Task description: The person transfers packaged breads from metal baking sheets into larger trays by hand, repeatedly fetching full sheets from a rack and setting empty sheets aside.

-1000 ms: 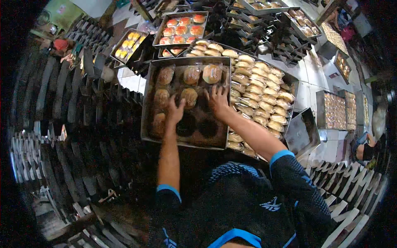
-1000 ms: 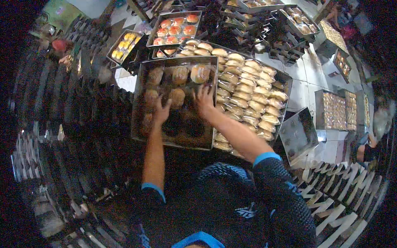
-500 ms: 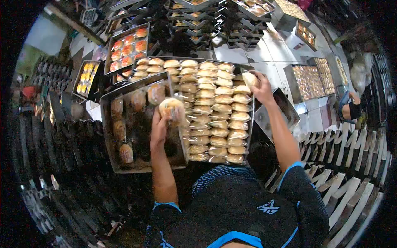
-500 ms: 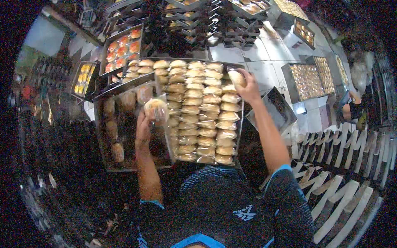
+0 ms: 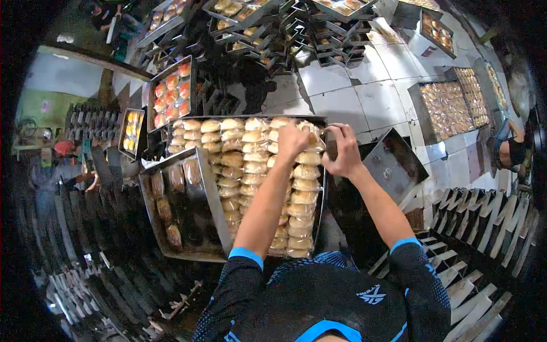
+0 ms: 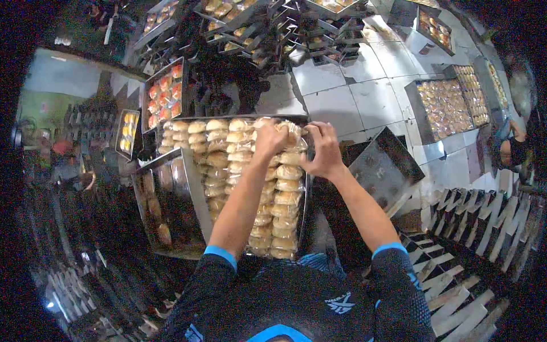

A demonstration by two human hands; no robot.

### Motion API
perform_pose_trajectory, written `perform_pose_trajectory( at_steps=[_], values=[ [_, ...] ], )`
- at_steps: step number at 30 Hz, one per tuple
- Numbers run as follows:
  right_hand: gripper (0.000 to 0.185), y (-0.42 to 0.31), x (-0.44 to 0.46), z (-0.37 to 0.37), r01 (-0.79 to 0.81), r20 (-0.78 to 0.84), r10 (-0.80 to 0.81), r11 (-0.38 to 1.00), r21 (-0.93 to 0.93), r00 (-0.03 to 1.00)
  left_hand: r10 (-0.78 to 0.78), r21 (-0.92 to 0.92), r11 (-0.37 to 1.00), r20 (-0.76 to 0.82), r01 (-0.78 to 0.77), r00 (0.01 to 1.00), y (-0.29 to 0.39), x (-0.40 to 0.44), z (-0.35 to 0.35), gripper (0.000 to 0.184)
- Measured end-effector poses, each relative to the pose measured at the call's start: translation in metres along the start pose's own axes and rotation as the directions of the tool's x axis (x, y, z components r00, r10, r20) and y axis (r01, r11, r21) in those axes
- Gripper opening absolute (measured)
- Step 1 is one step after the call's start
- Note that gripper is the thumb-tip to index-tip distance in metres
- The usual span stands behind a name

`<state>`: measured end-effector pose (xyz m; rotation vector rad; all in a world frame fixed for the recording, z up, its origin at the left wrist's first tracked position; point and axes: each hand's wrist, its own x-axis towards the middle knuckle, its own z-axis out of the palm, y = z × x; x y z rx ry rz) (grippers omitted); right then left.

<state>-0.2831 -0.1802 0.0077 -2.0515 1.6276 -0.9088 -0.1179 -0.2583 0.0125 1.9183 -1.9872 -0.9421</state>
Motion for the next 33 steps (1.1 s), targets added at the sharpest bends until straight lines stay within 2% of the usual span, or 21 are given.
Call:
perform_pose_trajectory(
  at_steps=[2,3,4,6,7,10,11,12,14,15,18,19,20,22,23,25,26,28,31,32,33],
  values=[
    [0.079,-0.01,0.005,-0.007,0.064,0.107,-0.079,0.988,0.137,0.991,-0.032,0.112,0.994,0.132,0.017,0.991,-0.009,0.017,0.022,0.04],
    [0.072,-0.01,0.005,0.001,0.076,0.133,-0.081,0.996,0.041,0.988,-0.08,0.217,0.976,0.258,0.023,0.963,-0.012,0.019,0.03,0.04],
    [0.072,0.001,0.005,0.015,0.065,0.131,-0.07,0.997,0.044,0.989,-0.08,0.223,0.975,0.268,0.019,0.96,-0.016,0.016,0.028,0.04],
    [0.064,0.024,0.015,0.04,0.119,0.303,-0.044,0.966,-0.231,0.952,0.106,0.296,0.94,0.224,-0.171,0.969,-0.031,0.005,0.015,0.041],
    [0.057,0.021,0.024,0.038,0.046,0.342,0.018,0.983,-0.177,0.94,0.103,0.295,0.941,0.22,-0.167,0.97,-0.03,-0.007,0.013,0.041],
    [0.05,0.006,0.053,0.031,0.002,0.538,0.156,0.96,-0.28,0.828,0.211,0.123,0.974,-0.212,-0.188,0.954,-0.035,-0.054,0.011,0.028],
    [0.049,-0.005,0.061,0.028,0.014,0.569,0.187,0.944,-0.329,0.801,0.047,0.179,0.982,0.027,-0.051,0.999,-0.039,-0.055,0.014,0.032],
    [0.057,-0.003,0.062,0.032,0.035,0.568,0.174,0.941,-0.338,0.804,0.083,0.207,0.974,0.062,-0.094,0.995,-0.059,-0.052,0.027,0.037],
    [0.057,-0.005,0.059,0.04,0.023,0.544,0.23,0.908,-0.418,0.807,0.257,0.091,0.966,-0.271,-0.241,0.928,-0.054,-0.073,0.004,0.03],
    [0.057,-0.004,0.058,0.044,0.046,0.572,0.246,0.893,-0.448,0.783,0.223,-0.051,0.968,-0.282,-0.246,0.933,-0.058,-0.086,-0.016,0.03],
    [0.058,-0.01,0.048,0.046,0.082,0.583,0.252,0.871,-0.485,0.773,0.164,-0.054,0.974,-0.494,-0.218,0.854,-0.121,-0.113,-0.072,0.036],
    [0.058,-0.01,0.042,0.049,0.097,0.585,0.242,0.867,-0.488,0.774,0.025,-0.099,0.99,-0.586,-0.102,0.81,-0.141,-0.12,-0.1,0.035],
    [0.061,-0.01,0.035,0.052,0.099,0.44,0.159,0.855,-0.509,0.884,-0.109,-0.159,0.987,-0.658,0.004,0.745,-0.163,-0.125,-0.132,0.035],
    [0.064,-0.031,0.014,0.054,0.084,0.266,0.077,0.835,-0.544,0.961,0.123,0.244,0.944,-0.883,0.22,0.452,-0.257,-0.109,-0.148,0.04],
    [0.067,-0.047,0.007,0.052,0.072,0.189,0.038,0.84,-0.538,0.981,0.126,0.234,0.951,-0.888,0.201,0.441,-0.281,-0.099,-0.157,0.04],
    [0.066,-0.087,-0.012,0.05,0.056,0.07,-0.027,0.887,-0.459,0.997,-0.102,0.076,0.983,-0.541,0.169,0.835,-0.318,-0.093,-0.165,0.056],
    [0.066,-0.099,-0.023,0.052,0.068,0.071,-0.039,0.882,-0.467,0.997,-0.12,0.121,0.967,-0.566,0.226,0.816,-0.329,-0.085,-0.156,0.063],
    [0.06,-0.124,-0.046,0.058,0.023,-0.013,-0.027,0.973,-0.231,1.0,-0.257,-0.15,0.963,-0.244,0.225,0.935,-0.331,-0.092,-0.163,0.065],
    [0.055,-0.163,-0.084,0.056,-0.057,-0.101,0.039,0.981,-0.185,0.994,-0.185,-0.377,0.921,-0.205,0.097,0.961,-0.332,-0.116,-0.166,0.06],
    [0.053,-0.171,-0.095,0.053,-0.076,-0.159,0.048,0.982,-0.173,0.986,-0.127,-0.511,0.854,-0.39,-0.099,0.912,-0.336,-0.117,-0.163,0.042],
    [0.048,-0.184,-0.104,0.053,-0.109,-0.213,0.091,0.991,-0.077,0.973,-0.095,-0.606,0.775,-0.39,-0.178,0.916,-0.323,-0.128,-0.174,0.04]
  ],
)
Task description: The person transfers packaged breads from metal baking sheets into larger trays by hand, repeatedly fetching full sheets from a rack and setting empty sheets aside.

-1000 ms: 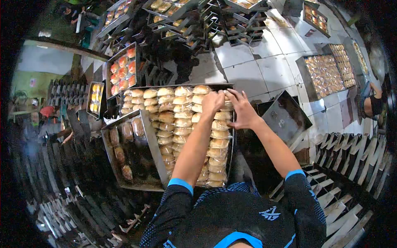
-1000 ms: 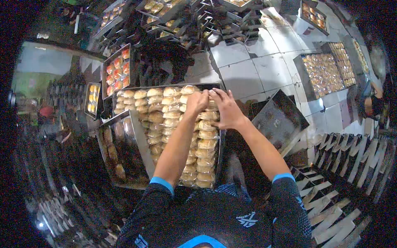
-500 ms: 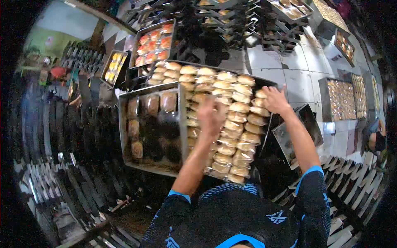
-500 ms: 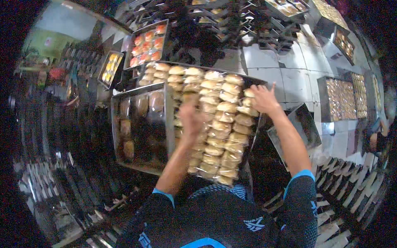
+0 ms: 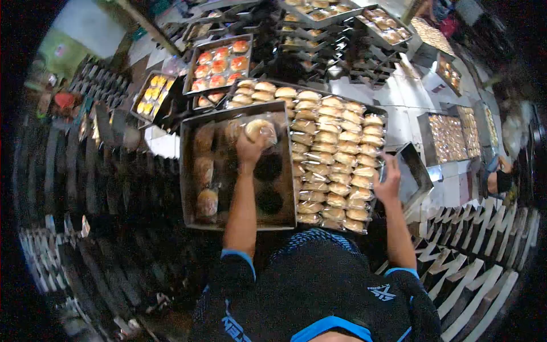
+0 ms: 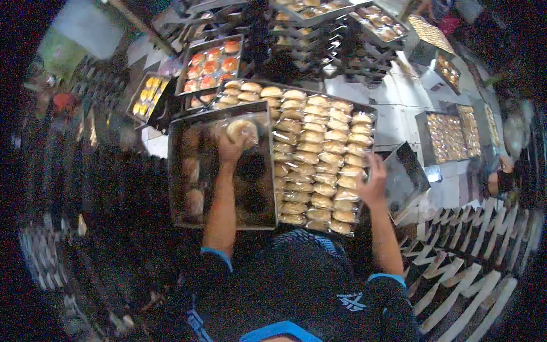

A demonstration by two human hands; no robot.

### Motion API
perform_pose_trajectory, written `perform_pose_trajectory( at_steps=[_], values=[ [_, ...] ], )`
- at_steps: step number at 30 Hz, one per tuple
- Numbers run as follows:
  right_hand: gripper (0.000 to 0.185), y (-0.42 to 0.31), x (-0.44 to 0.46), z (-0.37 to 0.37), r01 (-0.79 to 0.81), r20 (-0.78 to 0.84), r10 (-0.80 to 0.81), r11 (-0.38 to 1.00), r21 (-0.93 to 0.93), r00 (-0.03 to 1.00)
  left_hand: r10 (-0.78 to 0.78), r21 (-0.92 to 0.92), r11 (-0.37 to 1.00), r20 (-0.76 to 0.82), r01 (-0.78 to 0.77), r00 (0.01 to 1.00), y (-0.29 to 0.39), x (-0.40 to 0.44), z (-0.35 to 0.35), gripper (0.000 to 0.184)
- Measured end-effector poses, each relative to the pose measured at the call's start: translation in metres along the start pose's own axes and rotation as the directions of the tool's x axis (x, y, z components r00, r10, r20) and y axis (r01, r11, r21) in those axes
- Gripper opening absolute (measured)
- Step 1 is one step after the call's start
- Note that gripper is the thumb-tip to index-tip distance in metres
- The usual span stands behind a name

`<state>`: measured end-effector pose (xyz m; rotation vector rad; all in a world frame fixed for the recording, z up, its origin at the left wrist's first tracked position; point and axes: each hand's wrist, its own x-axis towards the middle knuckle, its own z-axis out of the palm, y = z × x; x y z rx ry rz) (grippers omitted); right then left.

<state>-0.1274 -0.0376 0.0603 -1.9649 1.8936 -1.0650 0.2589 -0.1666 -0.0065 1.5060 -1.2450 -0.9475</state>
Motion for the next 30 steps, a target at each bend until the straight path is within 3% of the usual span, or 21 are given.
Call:
perform_pose_trajectory(
  at_steps=[2,3,4,5,6,7,9,10,11,13,15,17,18,19,21,22,25,27,30],
  values=[
    [0.048,-0.033,-0.007,-0.003,0.067,-0.029,-0.067,0.998,0.01,0.997,0.0,-0.179,0.984,0.108,0.019,0.994,0.047,-0.015,0.019,0.04],
    [0.052,-0.047,-0.003,-0.002,0.252,0.007,-0.252,0.967,-0.043,0.968,-0.024,-0.205,0.977,0.195,0.065,0.981,0.066,-0.026,0.044,0.043],
    [0.059,-0.053,-0.004,0.01,0.178,0.0,-0.178,0.984,-0.009,0.984,-0.01,-0.261,0.957,0.4,0.124,0.917,0.098,-0.039,0.068,0.054],
    [0.066,-0.05,-0.003,0.018,0.262,0.034,-0.26,0.963,-0.066,0.965,0.002,-0.034,0.999,0.444,0.014,0.896,0.136,-0.056,0.089,0.057],
    [0.07,-0.051,0.007,0.022,0.318,0.028,-0.316,0.944,-0.086,0.948,0.275,-0.001,0.952,0.432,-0.305,0.859,0.116,-0.061,0.125,0.061],
    [0.067,-0.044,0.015,0.023,0.296,-0.025,-0.298,0.954,-0.048,0.954,0.091,-0.066,0.996,0.537,-0.066,0.839,0.118,-0.067,0.15,0.061],
    [0.062,-0.002,0.041,0.02,0.21,-0.167,-0.209,0.978,-0.012,0.964,0.143,-0.261,0.965,0.482,-0.014,0.865,0.119,-0.062,0.191,0.057],
    [0.055,0.013,0.057,0.004,0.122,-0.181,-0.116,0.992,0.025,0.977,0.075,-0.179,0.984,0.436,0.004,0.897,0.131,-0.057,0.202,0.047],
    [0.05,0.029,0.074,-0.004,0.027,-0.198,0.015,0.978,0.207,0.98,-0.008,-0.071,0.997,0.431,0.043,0.903,0.125,-0.046,0.218,0.038],
    [0.048,0.073,0.109,-0.015,-0.005,-0.142,0.027,0.988,0.151,0.989,0.19,0.226,0.935,0.327,-0.272,0.926,0.125,-0.029,0.249,0.03],
    [0.048,0.123,0.145,-0.008,0.039,0.066,-0.04,0.999,0.013,0.997,0.302,0.28,0.872,0.34,-0.402,0.891,0.103,-0.009,0.295,0.028],
    [0.048,0.147,0.17,0.0,0.075,0.318,-0.048,0.994,-0.074,0.947,0.115,0.547,0.761,0.416,-0.349,0.902,0.087,0.002,0.33,0.024],
    [0.045,0.159,0.176,0.008,0.165,0.406,-0.089,0.974,-0.157,0.91,0.096,0.63,0.681,0.429,-0.373,0.898,0.07,0.007,0.344,0.022],
    [0.045,0.152,0.181,0.004,0.157,0.42,-0.083,0.977,-0.144,0.904,0.08,0.701,0.592,0.44,-0.398,0.894,0.07,0.007,0.349,0.02],
    [0.05,0.137,0.198,-0.005,0.101,0.631,0.122,0.947,-0.306,0.766,0.12,0.653,0.63,0.452,-0.419,0.884,0.076,0.002,0.349,0.013],
    [0.041,0.138,0.2,-0.004,0.185,0.625,0.071,0.924,-0.334,0.777,0.197,0.619,0.627,0.462,-0.473,0.865,0.071,0.0,0.347,0.011],
    [0.042,0.14,0.207,0.014,0.157,0.677,0.115,0.932,-0.326,0.727,0.368,0.548,0.626,0.419,-0.555,0.83,0.071,-0.012,0.341,0.012],
    [0.042,0.142,0.208,0.024,0.121,0.667,0.117,0.946,-0.299,0.735,0.379,0.547,0.644,0.38,-0.535,0.844,0.073,-0.017,0.337,0.015],
    [0.042,0.143,0.212,0.03,0.232,0.722,-0.023,0.954,-0.191,0.691,0.334,0.605,0.625,0.365,-0.494,0.869,0.072,-0.027,0.326,0.019]
  ],
)
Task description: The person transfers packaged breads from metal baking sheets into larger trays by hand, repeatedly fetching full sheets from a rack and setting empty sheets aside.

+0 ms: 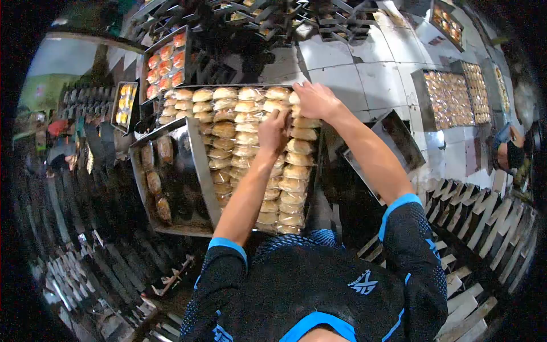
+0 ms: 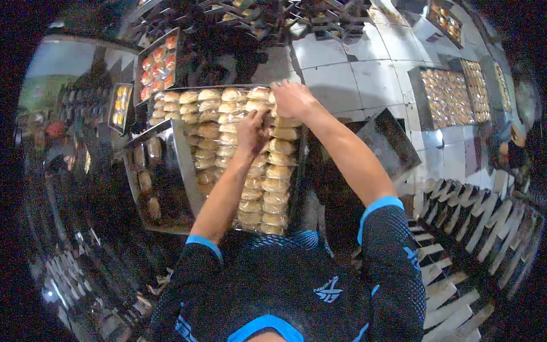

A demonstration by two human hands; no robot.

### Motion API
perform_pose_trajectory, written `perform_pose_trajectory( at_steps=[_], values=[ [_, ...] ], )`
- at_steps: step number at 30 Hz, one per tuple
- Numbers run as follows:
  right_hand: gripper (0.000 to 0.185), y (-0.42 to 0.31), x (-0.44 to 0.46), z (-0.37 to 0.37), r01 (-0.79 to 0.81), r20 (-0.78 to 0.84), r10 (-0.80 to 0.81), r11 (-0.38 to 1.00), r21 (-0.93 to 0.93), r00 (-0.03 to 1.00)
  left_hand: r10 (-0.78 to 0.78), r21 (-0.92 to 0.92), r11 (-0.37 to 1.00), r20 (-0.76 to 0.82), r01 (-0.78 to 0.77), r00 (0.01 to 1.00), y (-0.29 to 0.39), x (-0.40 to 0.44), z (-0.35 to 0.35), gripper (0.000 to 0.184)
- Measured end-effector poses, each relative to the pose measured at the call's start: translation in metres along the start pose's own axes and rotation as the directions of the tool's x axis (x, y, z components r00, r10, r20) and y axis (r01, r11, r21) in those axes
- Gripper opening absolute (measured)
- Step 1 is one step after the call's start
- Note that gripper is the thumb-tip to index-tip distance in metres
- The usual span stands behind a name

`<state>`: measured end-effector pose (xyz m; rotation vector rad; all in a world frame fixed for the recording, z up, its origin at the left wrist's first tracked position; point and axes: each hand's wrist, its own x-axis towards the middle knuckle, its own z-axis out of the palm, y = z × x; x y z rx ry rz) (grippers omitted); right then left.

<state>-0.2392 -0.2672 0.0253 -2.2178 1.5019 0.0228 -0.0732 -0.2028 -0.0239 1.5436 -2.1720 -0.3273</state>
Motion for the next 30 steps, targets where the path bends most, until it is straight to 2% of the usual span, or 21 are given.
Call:
perform_pose_trajectory(
  at_steps=[1,3,4,9,11,12,13,14,15,16,17,18,19,20,23,24,25,27,28,29,30],
  values=[
    [0.042,-0.004,-0.005,-0.002,0.018,-0.008,-0.018,1.0,0.002,1.0,-0.023,0.028,0.999,0.043,0.022,0.999,0.0,-0.004,-0.004,0.021],
    [0.046,-0.011,-0.016,-0.004,0.002,-0.063,0.001,0.999,0.052,0.998,-0.049,0.036,0.998,-0.003,0.049,0.999,-0.001,-0.008,-0.002,0.022],
    [0.048,-0.012,-0.017,-0.003,-0.054,0.014,0.053,0.996,0.067,0.998,-0.066,0.016,0.998,0.005,0.066,0.998,-0.001,-0.008,0.001,0.023],
    [0.046,0.0,-0.016,0.014,-0.126,-0.022,0.125,0.989,-0.075,0.992,-0.176,0.05,0.984,0.166,0.17,0.97,0.007,-0.006,-0.003,0.029],
    [0.049,-0.002,-0.027,0.017,-0.084,-0.312,0.021,0.979,-0.188,0.95,-0.124,-0.018,0.992,0.05,0.125,0.991,0.012,-0.011,-0.018,0.028],
    [0.058,-0.01,-0.034,0.012,-0.121,-0.212,0.105,0.99,-0.067,0.972,-0.122,-0.017,0.992,0.039,0.123,0.992,0.015,-0.013,-0.033,0.028],
    [0.058,-0.013,-0.043,0.018,-0.112,-0.219,0.093,0.991,-0.074,0.971,-0.097,-0.086,0.992,-0.027,0.095,0.995,0.016,-0.021,-0.054,0.028],
    [0.062,-0.013,-0.052,0.032,-0.012,-0.33,-0.026,0.993,-0.115,0.943,-0.078,-0.148,0.987,-0.095,0.063,0.992,0.012,-0.032,-0.072,0.029],
    [0.067,-0.01,-0.055,0.05,0.081,-0.429,-0.142,0.984,-0.159,0.892,-0.189,-0.189,0.965,-0.023,0.181,0.982,0.003,-0.05,-0.085,0.029],
    [0.075,-0.002,-0.054,0.07,0.005,-0.298,-0.064,0.98,-0.197,0.953,-0.184,-0.214,0.963,-0.091,0.162,0.979,-0.007,-0.069,-0.1,0.029],
    [0.075,-0.003,-0.057,0.075,0.01,-0.292,-0.066,0.982,-0.19,0.954,-0.231,-0.235,0.954,-0.181,0.186,0.956,-0.018,-0.09,-0.11,0.029],
    [0.076,-0.005,-0.057,0.078,-0.063,-0.299,0.012,0.985,-0.162,0.954,-0.277,-0.159,0.953,-0.098,0.26,0.956,-0.02,-0.11,-0.141,0.022],
    [0.077,-0.01,-0.055,0.079,-0.137,-0.305,0.09,0.981,-0.136,0.948,-0.239,-0.102,0.97,-0.2,0.222,0.95,-0.043,-0.132,-0.15,0.021],
    [0.078,-0.021,-0.058,0.078,-0.156,-0.411,0.093,0.98,-0.121,0.907,-0.196,-0.043,0.98,-0.292,0.192,0.936,-0.067,-0.155,-0.16,0.021],
    [0.08,-0.049,-0.069,0.08,-0.08,-0.441,0.006,0.986,-0.148,0.898,-0.36,0.035,0.904,-0.479,0.427,0.801,-0.118,-0.214,-0.203,0.024],
    [0.081,-0.043,-0.066,0.1,-0.146,-0.385,0.043,0.959,-0.242,0.922,-0.437,0.011,0.861,-0.496,0.509,0.75,-0.142,-0.238,-0.212,0.031],
    [0.08,-0.037,-0.066,0.116,-0.183,-0.307,0.101,0.951,-0.251,0.946,-0.443,0.01,0.857,-0.496,0.515,0.747,-0.161,-0.254,-0.222,0.031],
    [0.078,-0.042,-0.065,0.117,-0.227,-0.293,0.135,0.924,-0.308,0.947,-0.47,-0.093,0.835,-0.634,0.543,0.615,-0.199,-0.283,-0.24,0.041],
    [0.075,-0.059,-0.07,0.107,-0.293,-0.277,0.222,0.923,-0.249,0.935,-0.478,-0.101,0.832,-0.63,0.545,0.612,-0.224,-0.305,-0.248,0.041],
    [0.075,-0.075,-0.075,0.113,-0.301,-0.276,0.228,0.917,-0.26,0.934,-0.505,-0.089,0.808,-0.615,0.583,0.605,-0.254,-0.33,-0.253,0.048],
    [0.072,-0.09,-0.08,0.118,-0.265,-0.437,0.164,0.947,-0.18,0.884,-0.527,-0.081,0.789,-0.6,0.609,0.602,-0.28,-0.347,-0.254,0.054]
  ],
)
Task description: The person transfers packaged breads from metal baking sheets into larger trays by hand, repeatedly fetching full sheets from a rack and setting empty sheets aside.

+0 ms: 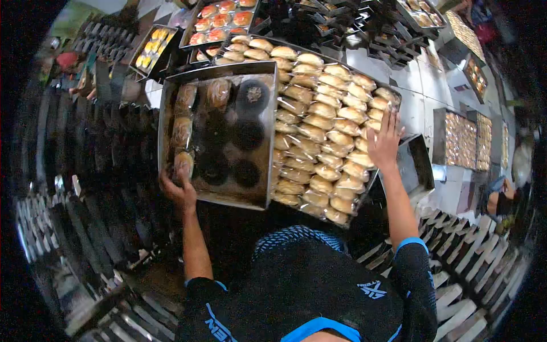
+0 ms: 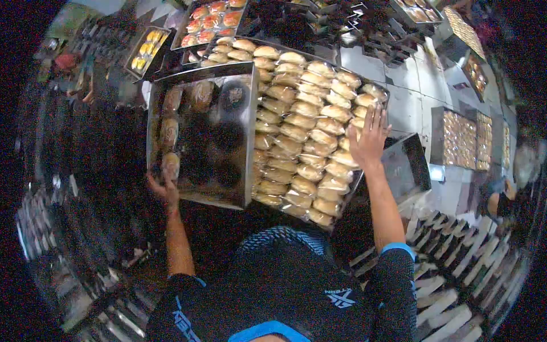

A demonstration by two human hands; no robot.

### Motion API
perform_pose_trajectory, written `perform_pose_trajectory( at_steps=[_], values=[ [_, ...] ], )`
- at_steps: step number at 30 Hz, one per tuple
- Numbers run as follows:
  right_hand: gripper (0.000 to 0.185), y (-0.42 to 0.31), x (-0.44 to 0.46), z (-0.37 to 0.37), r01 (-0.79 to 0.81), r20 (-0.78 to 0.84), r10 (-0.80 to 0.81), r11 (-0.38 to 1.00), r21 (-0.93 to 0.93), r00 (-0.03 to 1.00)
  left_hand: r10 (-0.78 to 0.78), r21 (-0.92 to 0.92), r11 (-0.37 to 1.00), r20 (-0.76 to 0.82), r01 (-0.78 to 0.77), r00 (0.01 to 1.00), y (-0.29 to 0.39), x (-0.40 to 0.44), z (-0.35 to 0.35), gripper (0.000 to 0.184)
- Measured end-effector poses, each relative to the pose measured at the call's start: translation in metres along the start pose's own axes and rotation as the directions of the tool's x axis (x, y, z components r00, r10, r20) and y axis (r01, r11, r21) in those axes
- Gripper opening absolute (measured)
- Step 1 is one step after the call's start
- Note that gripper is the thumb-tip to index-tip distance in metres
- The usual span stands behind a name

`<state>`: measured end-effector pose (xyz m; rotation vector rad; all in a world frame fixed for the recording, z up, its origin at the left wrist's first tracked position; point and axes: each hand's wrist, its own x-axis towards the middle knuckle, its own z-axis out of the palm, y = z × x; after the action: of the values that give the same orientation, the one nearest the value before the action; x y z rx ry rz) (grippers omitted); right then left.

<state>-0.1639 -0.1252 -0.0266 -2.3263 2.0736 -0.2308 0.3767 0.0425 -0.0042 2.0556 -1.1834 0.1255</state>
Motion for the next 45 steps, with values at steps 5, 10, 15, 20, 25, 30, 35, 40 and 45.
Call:
perform_pose_trajectory(
  at_steps=[5,10,15,20,25,30,35,40,45],
  values=[
    [0.073,-0.072,-0.072,0.014,-0.175,0.113,0.186,0.98,-0.097,0.976,-0.047,0.003,0.999,0.131,0.047,0.99,-0.048,0.018,-0.001,0.065],
    [0.074,-0.125,-0.048,-0.005,-0.282,-0.047,0.293,0.945,0.163,0.955,-0.011,-0.102,0.994,0.339,0.049,0.941,-0.067,0.05,-0.017,0.069],
    [0.065,-0.221,-0.004,-0.018,-0.057,-0.197,0.023,0.984,-0.167,0.98,-0.018,-0.032,0.999,0.54,0.042,0.841,-0.055,0.049,0.0,0.088],
    [0.053,-0.348,0.085,0.01,0.623,-0.286,-0.554,0.707,0.334,0.782,0.076,0.189,0.897,0.823,-0.398,0.563,-0.029,0.021,0.026,0.096],
    [0.067,-0.406,0.133,0.058,0.63,-0.055,-0.638,0.768,-0.116,0.768,0.054,0.156,0.931,0.833,-0.329,0.551,-0.016,-0.005,0.042,0.103],
    [0.075,-0.396,0.111,0.002,0.133,0.422,-0.263,0.941,0.312,0.868,0.083,0.234,0.865,0.805,-0.443,0.588,-0.027,0.008,0.034,0.1],
    [0.096,-0.31,-0.018,-0.082,0.697,0.094,-0.748,0.65,0.302,0.657,-0.092,-0.076,0.97,0.77,0.233,0.632,-0.001,0.029,0.023,0.077],
    [0.063,-0.114,-0.095,-0.062,0.298,-0.295,-0.1,0.015,0.954,0.95,0.245,-0.658,0.481,0.735,0.579,0.632,0.16,-0.049,0.024,0.077],
    [0.057,-0.013,-0.105,-0.051,-0.164,0.373,0.054,-0.832,0.529,0.926,0.36,-0.35,0.926,0.709,-0.141,0.606,0.299,-0.145,0.08,0.076]
  ],
)
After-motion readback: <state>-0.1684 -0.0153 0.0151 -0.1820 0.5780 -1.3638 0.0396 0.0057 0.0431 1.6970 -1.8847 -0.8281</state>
